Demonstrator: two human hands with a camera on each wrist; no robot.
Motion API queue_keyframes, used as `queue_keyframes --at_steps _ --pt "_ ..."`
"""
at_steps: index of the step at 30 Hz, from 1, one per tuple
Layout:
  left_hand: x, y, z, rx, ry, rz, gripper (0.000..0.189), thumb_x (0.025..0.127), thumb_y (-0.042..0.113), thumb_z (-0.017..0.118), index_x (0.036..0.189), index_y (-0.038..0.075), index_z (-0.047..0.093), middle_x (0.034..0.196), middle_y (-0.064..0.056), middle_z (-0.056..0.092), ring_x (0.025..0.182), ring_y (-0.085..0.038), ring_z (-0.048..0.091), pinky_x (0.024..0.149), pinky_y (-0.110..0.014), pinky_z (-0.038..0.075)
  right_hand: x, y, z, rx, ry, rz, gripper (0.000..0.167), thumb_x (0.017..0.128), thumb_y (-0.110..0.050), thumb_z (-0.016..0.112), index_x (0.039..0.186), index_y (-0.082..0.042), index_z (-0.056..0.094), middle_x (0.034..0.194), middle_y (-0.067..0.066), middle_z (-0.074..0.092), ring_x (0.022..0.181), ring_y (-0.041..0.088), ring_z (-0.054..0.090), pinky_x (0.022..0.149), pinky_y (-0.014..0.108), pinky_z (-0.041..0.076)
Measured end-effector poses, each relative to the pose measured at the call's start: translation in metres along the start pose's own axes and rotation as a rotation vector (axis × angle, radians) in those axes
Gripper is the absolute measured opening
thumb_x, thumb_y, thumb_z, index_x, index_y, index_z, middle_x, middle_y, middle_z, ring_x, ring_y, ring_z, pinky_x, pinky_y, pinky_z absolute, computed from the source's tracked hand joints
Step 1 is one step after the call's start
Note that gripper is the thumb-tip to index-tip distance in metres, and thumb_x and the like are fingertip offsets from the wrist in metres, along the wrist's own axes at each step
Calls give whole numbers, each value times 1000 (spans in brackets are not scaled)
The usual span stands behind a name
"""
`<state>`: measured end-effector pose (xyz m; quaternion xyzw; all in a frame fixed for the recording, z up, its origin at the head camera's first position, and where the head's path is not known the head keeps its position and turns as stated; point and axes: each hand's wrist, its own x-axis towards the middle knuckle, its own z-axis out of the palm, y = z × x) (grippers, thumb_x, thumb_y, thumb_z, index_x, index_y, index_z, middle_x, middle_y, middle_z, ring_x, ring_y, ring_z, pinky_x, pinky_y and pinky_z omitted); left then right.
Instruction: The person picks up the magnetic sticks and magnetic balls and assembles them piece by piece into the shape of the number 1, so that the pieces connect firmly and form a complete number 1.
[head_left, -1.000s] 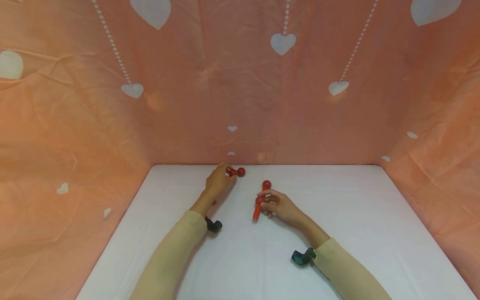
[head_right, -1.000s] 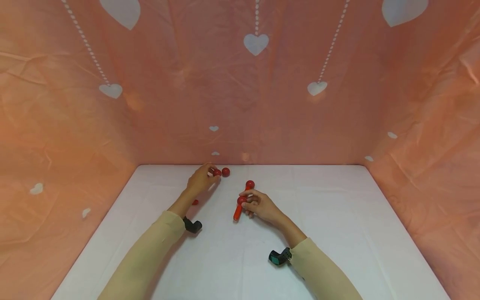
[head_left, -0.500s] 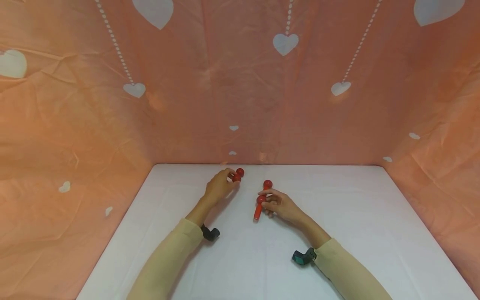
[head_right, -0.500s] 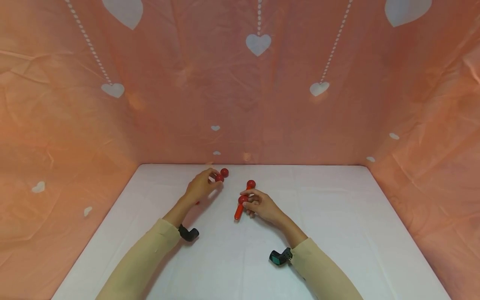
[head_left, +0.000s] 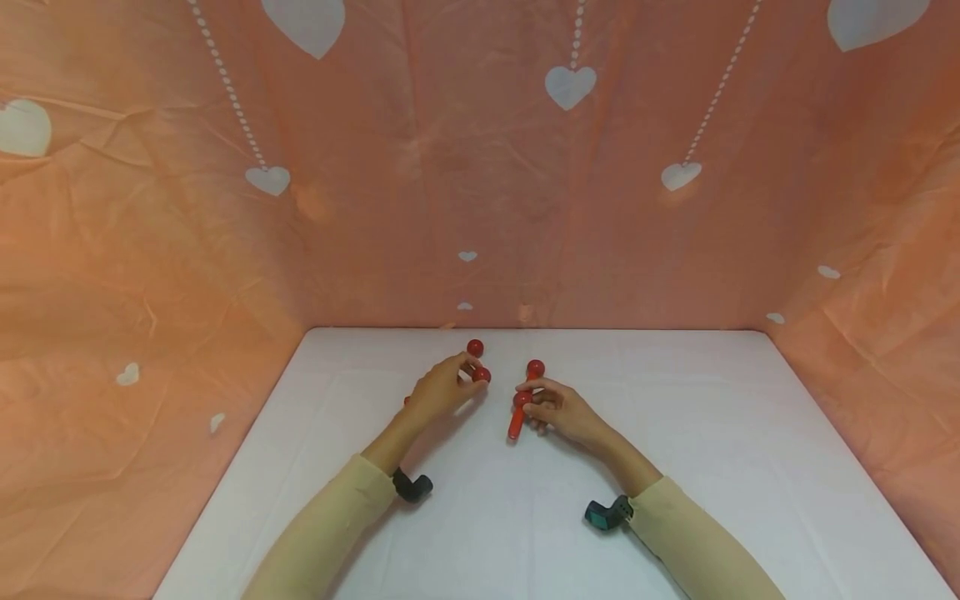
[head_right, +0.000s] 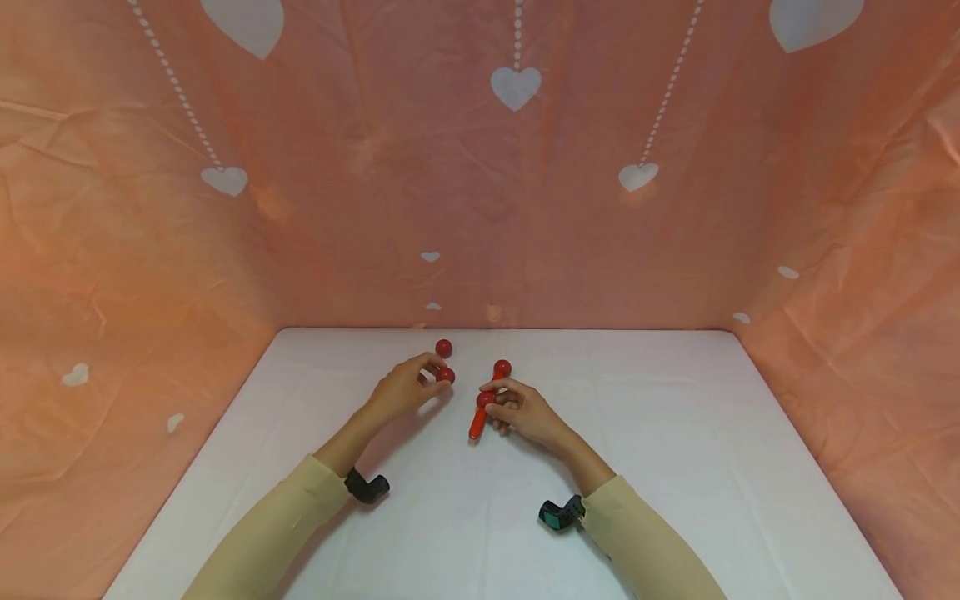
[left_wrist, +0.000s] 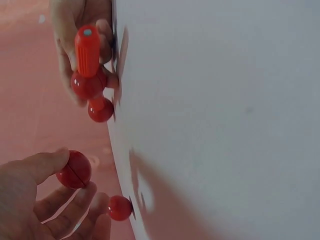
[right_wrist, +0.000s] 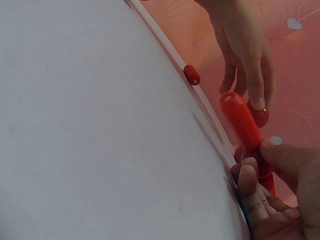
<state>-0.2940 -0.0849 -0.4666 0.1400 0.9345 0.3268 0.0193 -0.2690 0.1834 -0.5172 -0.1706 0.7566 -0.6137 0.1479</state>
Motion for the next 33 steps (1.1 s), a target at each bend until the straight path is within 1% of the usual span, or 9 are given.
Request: queue_keyframes --at_steps 4,7,11,15,18,22,26,29,33 --pt "-9 2 1 -8 -25 22 29 99 31 79 123 18 70 114 -1 74 98 -19 68 81 -39 57 0 0 0 -2 -1 0 42 105 -13 70 145 -4 61 100 11 70 81 21 67 72 26 60" --pt "-15 2 2 -23 -39 36 29 98 30 80 122 18 70 113 -1 74 95 -18 67 81 -39 57 0 0 0 -9 -7 -13 42 106 -12 69 145 -1 60 101 13 70 81 21 67 71 27 60" --pt "-21 1 3 -32 -54 53 28 98 29 81 122 19 71 113 0 74 93 -16 67 81 -37 58 0 -1 0 -27 -4 -3 42 105 -14 70 145 -2 61 103 12 71 81 23 67 71 27 60" --pt "-26 1 3 -34 -72 39 28 97 30 82 121 20 71 112 0 74 93 -16 67 82 -36 59 0 -1 0 -29 3 11 43 105 -15 71 145 -4 62 105 10 72 83 24 67 72 27 61" --pt "-29 0 4 -40 -85 24 29 97 30 82 122 20 71 113 0 74 94 -17 67 82 -36 60 -1 -1 0 -23 4 14 43 105 -16 72 145 -4 62 104 10 71 82 24 67 72 27 60" --pt "-34 0 4 -54 -103 31 29 97 28 82 122 20 70 115 1 73 95 -17 66 85 -36 59 0 0 0 -20 -1 11 44 105 -17 72 145 -4 61 101 10 71 81 23 67 72 27 60" --pt "-38 0 3 -85 -123 37 27 98 27 82 122 21 70 112 3 72 94 -16 65 85 -36 59 0 1 0 -16 -4 3 44 105 -15 71 145 -3 61 100 10 71 81 23 67 72 28 60" --pt "-42 0 3 -101 -140 54 28 98 27 82 122 21 70 110 3 72 94 -16 65 85 -36 59 0 1 0 -15 -2 4 44 105 -15 71 146 -3 60 102 11 71 82 23 67 72 27 61" --pt "-47 -1 3 -100 -161 96 29 97 25 82 123 19 69 113 2 72 94 -16 66 86 -36 59 -1 1 0 -17 1 12 43 105 -15 71 146 -5 61 104 11 71 82 23 67 73 27 61"
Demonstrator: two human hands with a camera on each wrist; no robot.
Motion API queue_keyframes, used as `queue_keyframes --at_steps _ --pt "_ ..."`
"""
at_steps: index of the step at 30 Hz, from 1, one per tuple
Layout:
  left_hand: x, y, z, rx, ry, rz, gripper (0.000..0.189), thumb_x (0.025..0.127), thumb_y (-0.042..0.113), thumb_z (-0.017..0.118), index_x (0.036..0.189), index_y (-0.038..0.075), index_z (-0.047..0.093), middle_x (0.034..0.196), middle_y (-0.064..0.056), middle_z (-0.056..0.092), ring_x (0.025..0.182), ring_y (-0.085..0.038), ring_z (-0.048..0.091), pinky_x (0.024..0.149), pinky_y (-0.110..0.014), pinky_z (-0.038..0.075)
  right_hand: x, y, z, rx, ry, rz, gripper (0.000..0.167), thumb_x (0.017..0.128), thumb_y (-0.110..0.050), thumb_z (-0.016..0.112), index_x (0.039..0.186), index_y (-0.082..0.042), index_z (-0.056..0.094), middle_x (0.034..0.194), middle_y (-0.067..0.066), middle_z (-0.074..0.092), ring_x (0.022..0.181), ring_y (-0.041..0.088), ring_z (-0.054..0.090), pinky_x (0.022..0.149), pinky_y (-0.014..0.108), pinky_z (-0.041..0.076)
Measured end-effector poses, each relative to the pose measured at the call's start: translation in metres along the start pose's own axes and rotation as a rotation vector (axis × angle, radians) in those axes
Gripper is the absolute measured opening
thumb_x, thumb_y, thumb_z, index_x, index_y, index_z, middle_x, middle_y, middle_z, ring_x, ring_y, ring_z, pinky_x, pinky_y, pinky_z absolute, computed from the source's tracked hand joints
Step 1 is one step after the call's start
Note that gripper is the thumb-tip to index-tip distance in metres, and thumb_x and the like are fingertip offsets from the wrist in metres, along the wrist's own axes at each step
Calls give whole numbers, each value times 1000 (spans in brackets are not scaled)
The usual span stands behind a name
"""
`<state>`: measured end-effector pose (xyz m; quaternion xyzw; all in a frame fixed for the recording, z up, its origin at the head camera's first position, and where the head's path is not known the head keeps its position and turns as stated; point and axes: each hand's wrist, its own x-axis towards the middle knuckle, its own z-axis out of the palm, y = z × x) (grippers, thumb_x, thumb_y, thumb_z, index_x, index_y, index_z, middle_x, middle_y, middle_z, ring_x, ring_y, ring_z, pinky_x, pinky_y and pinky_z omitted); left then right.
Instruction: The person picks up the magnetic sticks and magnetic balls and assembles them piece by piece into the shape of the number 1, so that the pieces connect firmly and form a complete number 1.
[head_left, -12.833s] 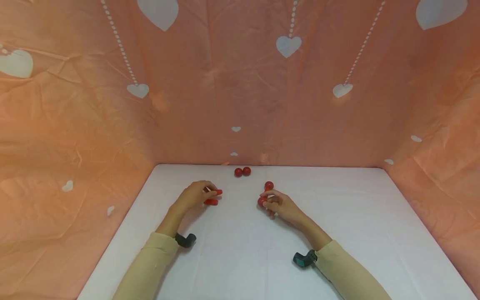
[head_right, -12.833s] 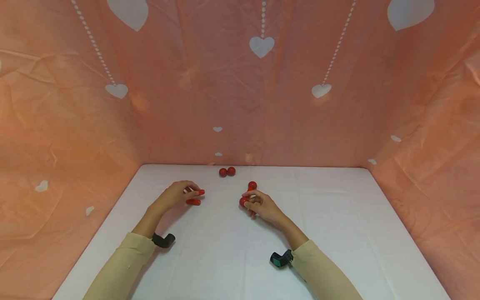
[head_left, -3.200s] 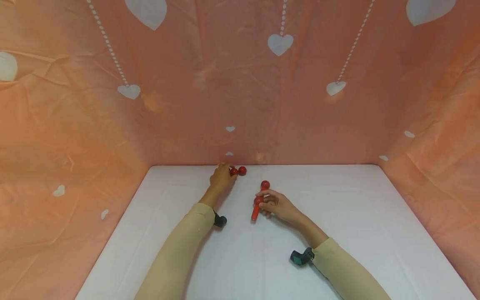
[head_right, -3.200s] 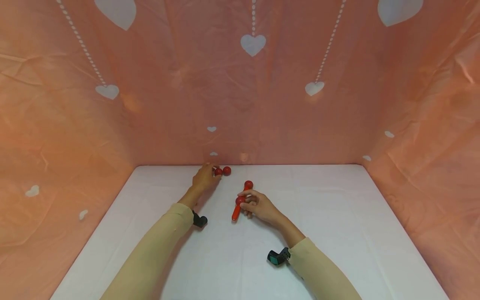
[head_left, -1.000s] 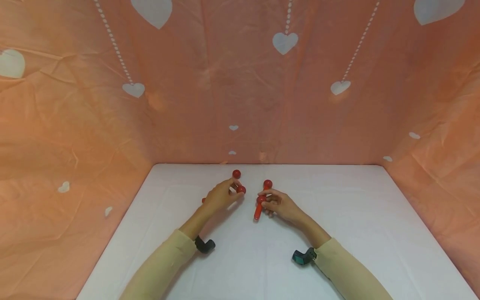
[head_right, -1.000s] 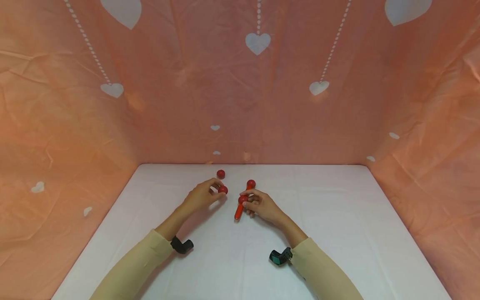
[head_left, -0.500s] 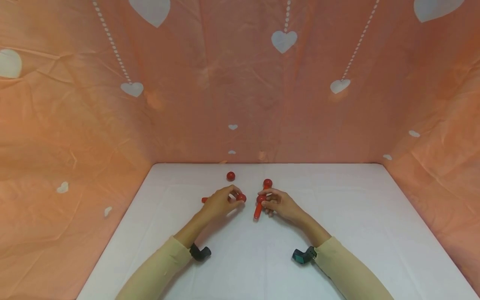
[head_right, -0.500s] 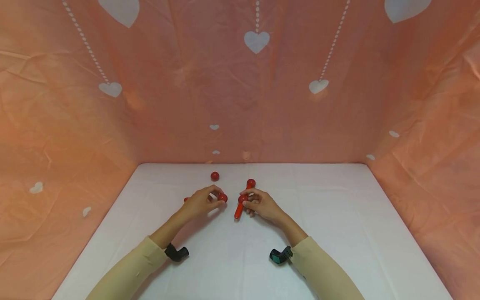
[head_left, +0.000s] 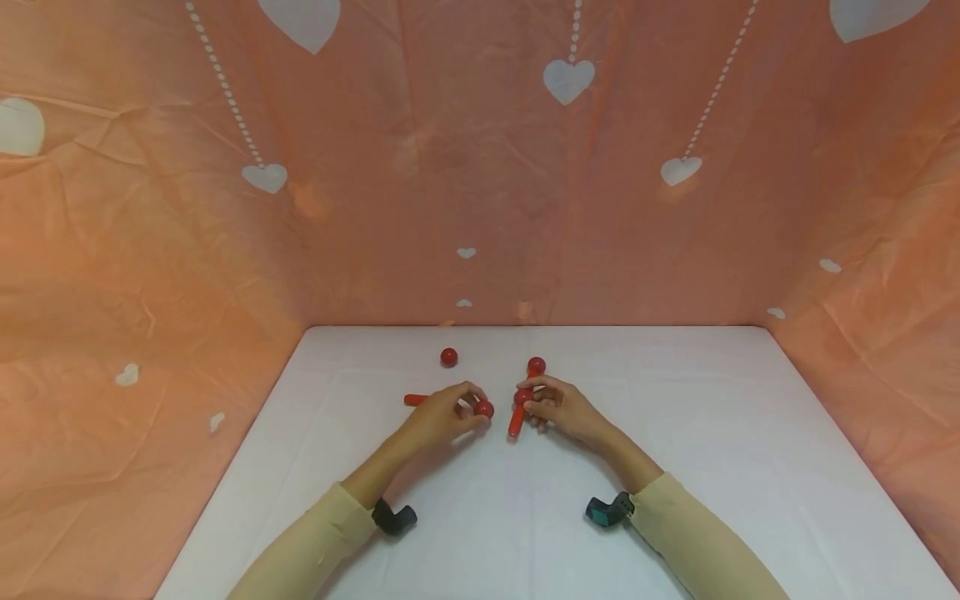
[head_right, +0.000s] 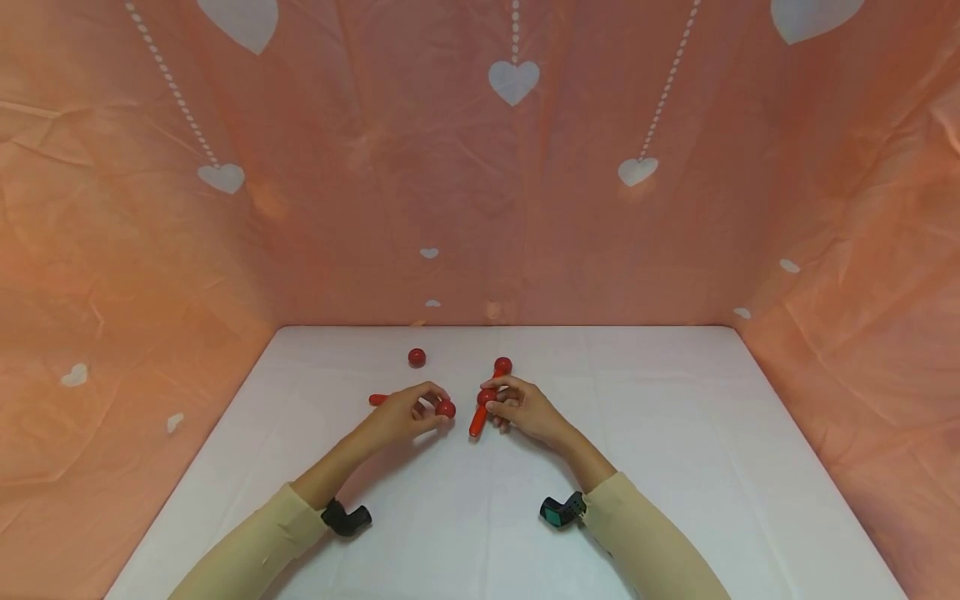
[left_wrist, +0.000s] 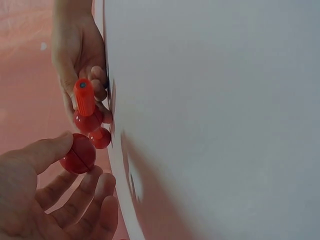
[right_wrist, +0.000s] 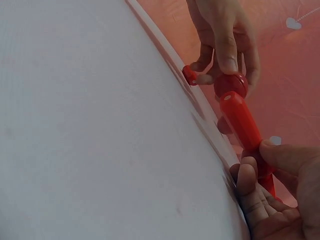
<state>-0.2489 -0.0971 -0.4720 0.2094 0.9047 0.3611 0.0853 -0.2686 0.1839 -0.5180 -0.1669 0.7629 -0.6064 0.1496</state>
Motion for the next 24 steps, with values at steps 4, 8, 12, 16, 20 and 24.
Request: queue_keyframes --at_steps 4,8,12,16,20,24 --pt "-4 -2 2 -13 -19 -7 30 97 25 82 124 20 69 116 2 72 98 -17 67 89 -37 60 -1 -1 0 -11 1 -9 42 106 -15 70 145 -4 61 104 12 71 82 22 67 72 27 60" --pt "-7 -4 4 -39 -39 -36 32 96 25 84 124 19 70 114 4 72 100 -18 66 90 -38 60 -1 0 0 -6 -3 -12 41 106 -13 69 145 -4 61 104 11 71 82 22 67 72 27 61" --pt "-11 -4 6 -44 -63 -42 31 95 25 85 122 19 71 107 5 72 97 -17 64 86 -37 59 -1 0 0 -2 -5 -11 41 106 -14 70 145 -5 61 104 11 71 83 23 67 72 27 61" --pt "-14 -4 7 -46 -83 -18 28 95 24 84 120 21 71 106 6 72 96 -17 63 86 -36 57 -1 1 0 -12 -4 -13 43 106 -17 71 145 -5 61 104 10 71 83 24 68 73 27 61" --pt "-16 -4 9 -56 -102 2 28 95 24 84 119 23 70 109 5 73 98 -16 64 87 -36 57 0 1 0 -16 -3 -14 43 106 -17 70 146 -5 60 104 10 72 83 23 68 73 27 61" --pt "-18 -3 12 -58 -118 -11 30 94 25 86 119 22 70 107 6 73 94 -15 64 84 -34 56 1 3 -1 -1 -9 -31 42 106 -12 69 145 -2 60 103 10 72 81 21 68 72 27 61"
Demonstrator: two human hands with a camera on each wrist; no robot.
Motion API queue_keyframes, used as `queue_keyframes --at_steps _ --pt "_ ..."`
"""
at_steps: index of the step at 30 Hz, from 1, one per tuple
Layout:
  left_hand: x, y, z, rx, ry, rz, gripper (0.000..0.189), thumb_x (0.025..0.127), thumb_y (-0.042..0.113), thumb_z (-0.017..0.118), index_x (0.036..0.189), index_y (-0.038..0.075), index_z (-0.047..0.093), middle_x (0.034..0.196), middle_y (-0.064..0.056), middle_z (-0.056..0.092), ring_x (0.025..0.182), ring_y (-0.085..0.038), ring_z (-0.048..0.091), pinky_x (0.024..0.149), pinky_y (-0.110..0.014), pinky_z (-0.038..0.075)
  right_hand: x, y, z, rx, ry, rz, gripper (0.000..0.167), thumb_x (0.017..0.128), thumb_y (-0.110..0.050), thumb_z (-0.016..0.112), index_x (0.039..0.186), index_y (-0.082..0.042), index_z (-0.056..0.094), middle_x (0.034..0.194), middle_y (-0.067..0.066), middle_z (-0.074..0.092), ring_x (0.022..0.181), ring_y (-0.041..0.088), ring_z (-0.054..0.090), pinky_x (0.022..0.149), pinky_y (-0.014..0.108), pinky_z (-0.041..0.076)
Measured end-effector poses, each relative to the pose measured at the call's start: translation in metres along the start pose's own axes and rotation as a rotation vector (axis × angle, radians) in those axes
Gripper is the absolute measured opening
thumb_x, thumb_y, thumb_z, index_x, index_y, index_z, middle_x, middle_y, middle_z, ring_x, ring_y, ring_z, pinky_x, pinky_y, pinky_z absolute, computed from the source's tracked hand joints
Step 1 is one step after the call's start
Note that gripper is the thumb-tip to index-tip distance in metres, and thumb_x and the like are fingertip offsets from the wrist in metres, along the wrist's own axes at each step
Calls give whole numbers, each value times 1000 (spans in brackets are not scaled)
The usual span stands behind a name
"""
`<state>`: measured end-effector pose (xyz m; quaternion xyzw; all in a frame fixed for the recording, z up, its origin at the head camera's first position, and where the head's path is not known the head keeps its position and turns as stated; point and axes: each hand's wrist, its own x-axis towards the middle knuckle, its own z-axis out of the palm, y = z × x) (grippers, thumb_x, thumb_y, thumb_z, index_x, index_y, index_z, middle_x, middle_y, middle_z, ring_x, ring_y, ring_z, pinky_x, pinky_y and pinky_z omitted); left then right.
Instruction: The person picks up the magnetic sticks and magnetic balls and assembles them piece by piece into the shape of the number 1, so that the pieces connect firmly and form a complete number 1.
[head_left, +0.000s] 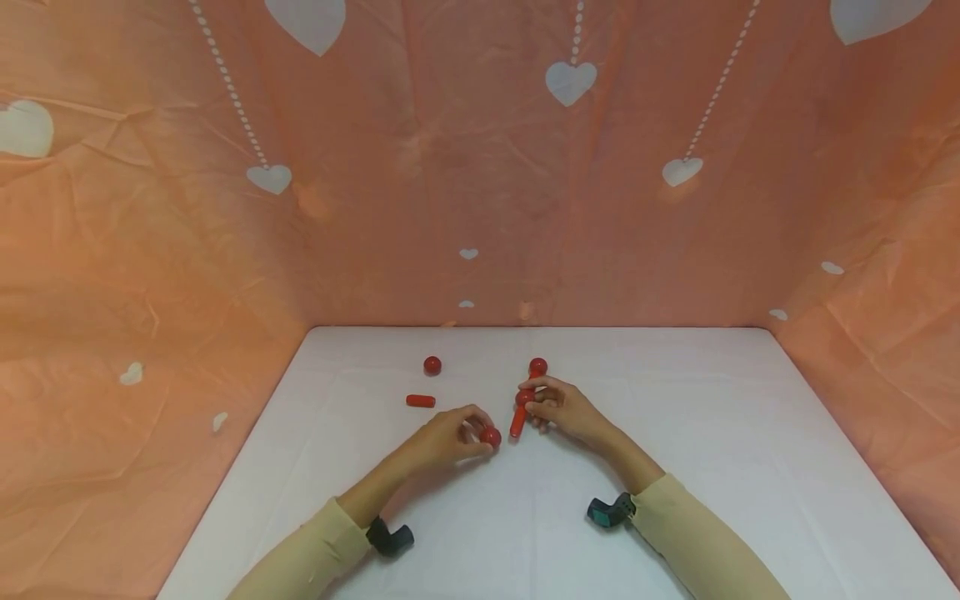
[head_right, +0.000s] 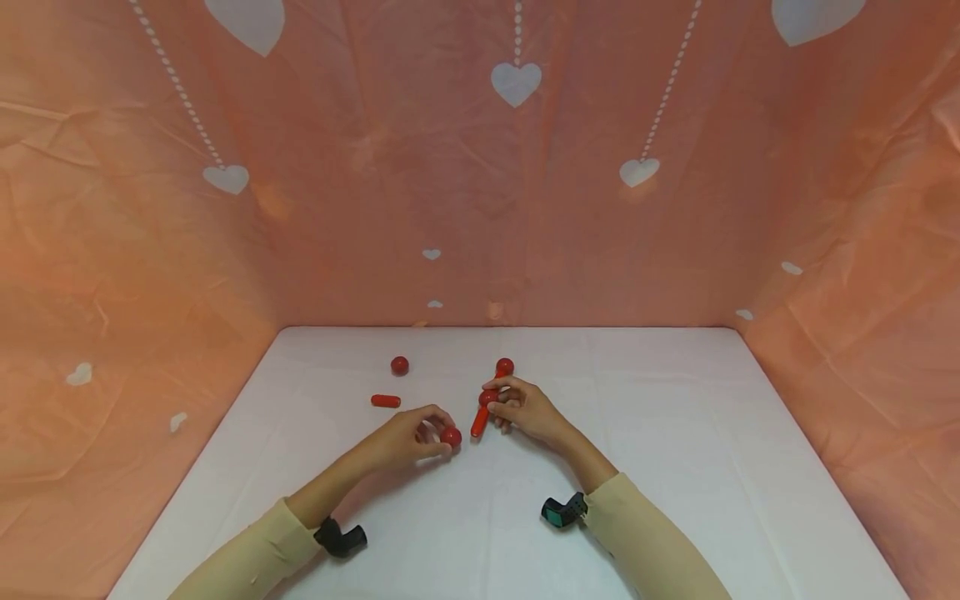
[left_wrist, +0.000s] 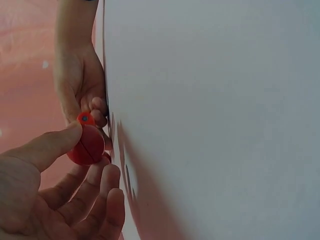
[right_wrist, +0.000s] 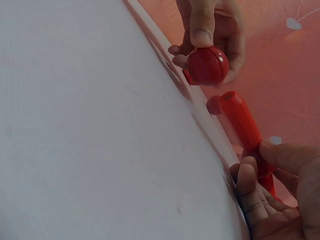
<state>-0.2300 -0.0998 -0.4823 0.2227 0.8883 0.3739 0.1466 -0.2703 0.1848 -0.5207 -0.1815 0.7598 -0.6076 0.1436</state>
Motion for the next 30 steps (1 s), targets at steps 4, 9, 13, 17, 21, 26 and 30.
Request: queue_keyframes --at_steps 4,9,13,17,21,26,30 --pt "-1 2 4 -9 -10 -19 31 93 25 87 118 20 69 106 5 74 90 -15 63 78 -32 55 0 1 -1 16 -5 -19 41 106 -10 68 144 1 60 101 11 72 80 20 67 70 28 60" --pt "-1 3 7 -16 -13 -29 31 93 26 87 118 20 68 105 5 74 86 -14 63 77 -30 55 0 0 -1 9 -4 -19 41 106 -11 69 144 0 60 101 11 72 80 20 68 70 28 61" --pt "0 4 9 -18 -13 -11 33 93 25 87 118 18 67 107 2 74 83 -13 63 75 -30 54 -1 0 -1 2 -3 -13 41 106 -11 69 144 -1 60 100 10 72 80 20 68 70 28 61" --pt "0 4 12 -29 -15 -11 33 92 24 88 116 18 66 108 1 75 82 -14 64 74 -30 55 -1 -2 -1 4 -2 -4 41 106 -11 68 145 -2 60 101 11 72 81 21 68 71 28 61" --pt "0 6 13 -42 -17 -21 33 92 24 88 115 17 66 107 1 74 81 -14 63 72 -28 54 -1 -2 -1 12 -1 -1 40 106 -10 68 145 -1 60 101 12 72 81 21 68 70 28 61" --pt "0 9 15 -58 -18 -19 32 92 23 88 114 17 66 106 2 75 81 -13 63 72 -26 55 -1 -1 -1 18 0 5 41 106 -10 68 145 0 60 102 12 72 81 20 68 71 27 60" --pt "1 11 16 -65 -24 -23 32 92 24 88 114 19 66 108 2 75 81 -13 65 74 -28 56 -1 -1 -1 17 -2 1 42 106 -11 68 145 0 59 102 11 71 81 19 68 71 27 60"
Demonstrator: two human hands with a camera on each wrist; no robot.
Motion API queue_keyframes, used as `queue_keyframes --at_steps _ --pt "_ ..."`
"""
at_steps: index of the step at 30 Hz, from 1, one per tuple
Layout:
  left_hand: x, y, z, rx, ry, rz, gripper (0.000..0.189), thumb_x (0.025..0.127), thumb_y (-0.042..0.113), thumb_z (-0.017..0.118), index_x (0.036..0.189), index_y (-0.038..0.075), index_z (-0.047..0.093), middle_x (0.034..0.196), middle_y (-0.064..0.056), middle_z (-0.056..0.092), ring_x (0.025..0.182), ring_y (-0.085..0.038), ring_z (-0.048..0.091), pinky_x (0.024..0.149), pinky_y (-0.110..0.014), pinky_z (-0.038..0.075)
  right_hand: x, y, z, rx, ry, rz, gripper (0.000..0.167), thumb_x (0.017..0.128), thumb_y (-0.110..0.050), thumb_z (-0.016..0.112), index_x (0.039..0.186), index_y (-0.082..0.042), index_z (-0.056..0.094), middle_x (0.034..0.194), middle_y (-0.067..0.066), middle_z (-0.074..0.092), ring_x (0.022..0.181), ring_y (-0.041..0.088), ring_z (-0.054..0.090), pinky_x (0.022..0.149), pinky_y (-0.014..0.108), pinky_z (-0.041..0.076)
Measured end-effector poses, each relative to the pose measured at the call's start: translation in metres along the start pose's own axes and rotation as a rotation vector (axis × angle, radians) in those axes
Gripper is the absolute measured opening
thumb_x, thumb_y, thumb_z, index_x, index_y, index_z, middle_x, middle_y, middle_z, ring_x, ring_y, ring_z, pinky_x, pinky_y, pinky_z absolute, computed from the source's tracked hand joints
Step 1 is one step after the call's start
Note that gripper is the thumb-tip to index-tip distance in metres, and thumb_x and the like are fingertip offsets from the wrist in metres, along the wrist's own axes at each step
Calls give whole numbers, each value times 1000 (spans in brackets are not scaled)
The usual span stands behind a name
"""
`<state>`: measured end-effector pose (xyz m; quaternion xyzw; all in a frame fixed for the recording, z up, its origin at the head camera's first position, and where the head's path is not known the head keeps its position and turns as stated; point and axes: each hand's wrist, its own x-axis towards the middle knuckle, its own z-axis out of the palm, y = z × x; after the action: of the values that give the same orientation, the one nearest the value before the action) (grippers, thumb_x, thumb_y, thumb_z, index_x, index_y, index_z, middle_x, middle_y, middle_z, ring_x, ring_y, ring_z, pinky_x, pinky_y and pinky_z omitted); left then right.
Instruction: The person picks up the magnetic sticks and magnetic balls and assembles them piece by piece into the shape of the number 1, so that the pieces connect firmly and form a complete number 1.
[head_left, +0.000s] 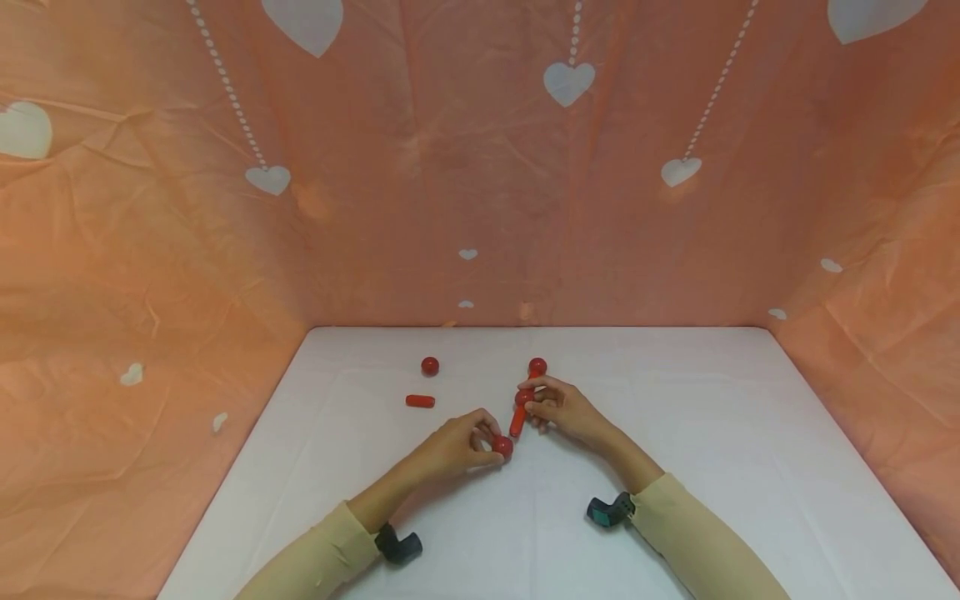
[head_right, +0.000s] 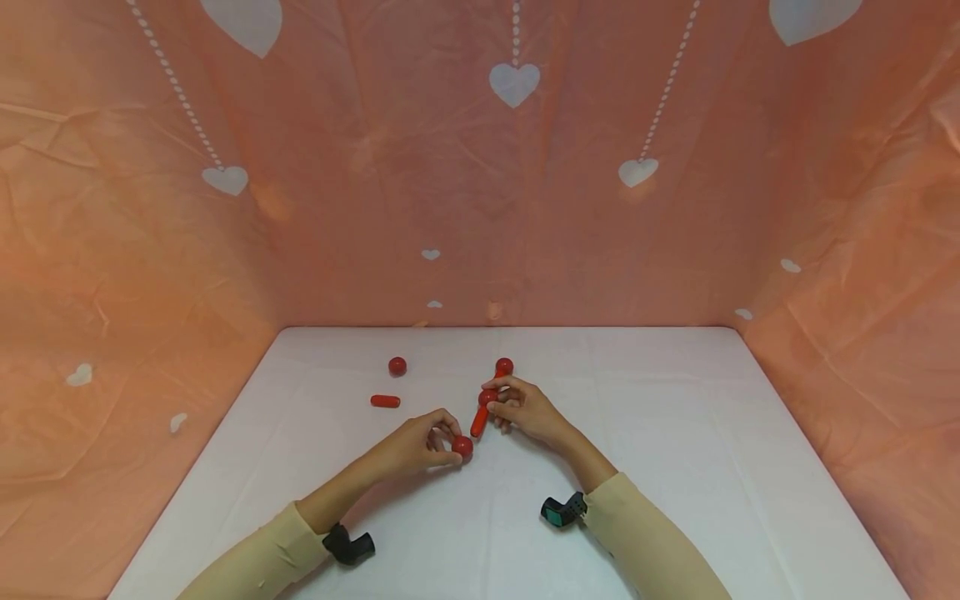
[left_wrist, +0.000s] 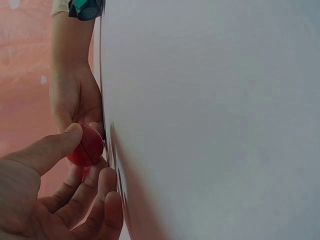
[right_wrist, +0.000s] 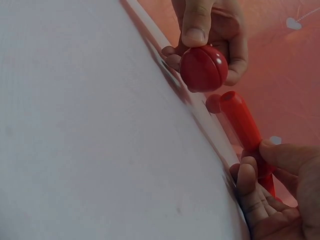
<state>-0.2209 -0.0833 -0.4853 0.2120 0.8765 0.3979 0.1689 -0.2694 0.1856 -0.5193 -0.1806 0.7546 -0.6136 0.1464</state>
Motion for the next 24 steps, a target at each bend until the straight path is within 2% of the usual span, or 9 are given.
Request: queue_keyframes --at_steps 9,16,24 --pt "1 3 4 2 -13 -3 31 93 26 87 115 21 65 106 5 74 84 -14 65 75 -29 55 0 1 -1 3 -2 -15 39 107 -9 67 145 0 60 103 15 71 81 21 68 70 28 61" --pt "1 5 3 -1 -9 -1 31 92 27 88 113 23 65 106 5 75 81 -14 65 73 -28 55 1 1 -1 2 -1 1 39 106 -9 68 144 -2 61 100 12 71 81 21 68 71 28 61" --pt "3 5 4 15 -7 30 30 93 26 88 112 23 65 107 4 75 80 -12 65 72 -29 54 1 1 0 11 1 -23 40 106 -7 67 144 2 60 100 16 72 80 22 68 69 28 60"
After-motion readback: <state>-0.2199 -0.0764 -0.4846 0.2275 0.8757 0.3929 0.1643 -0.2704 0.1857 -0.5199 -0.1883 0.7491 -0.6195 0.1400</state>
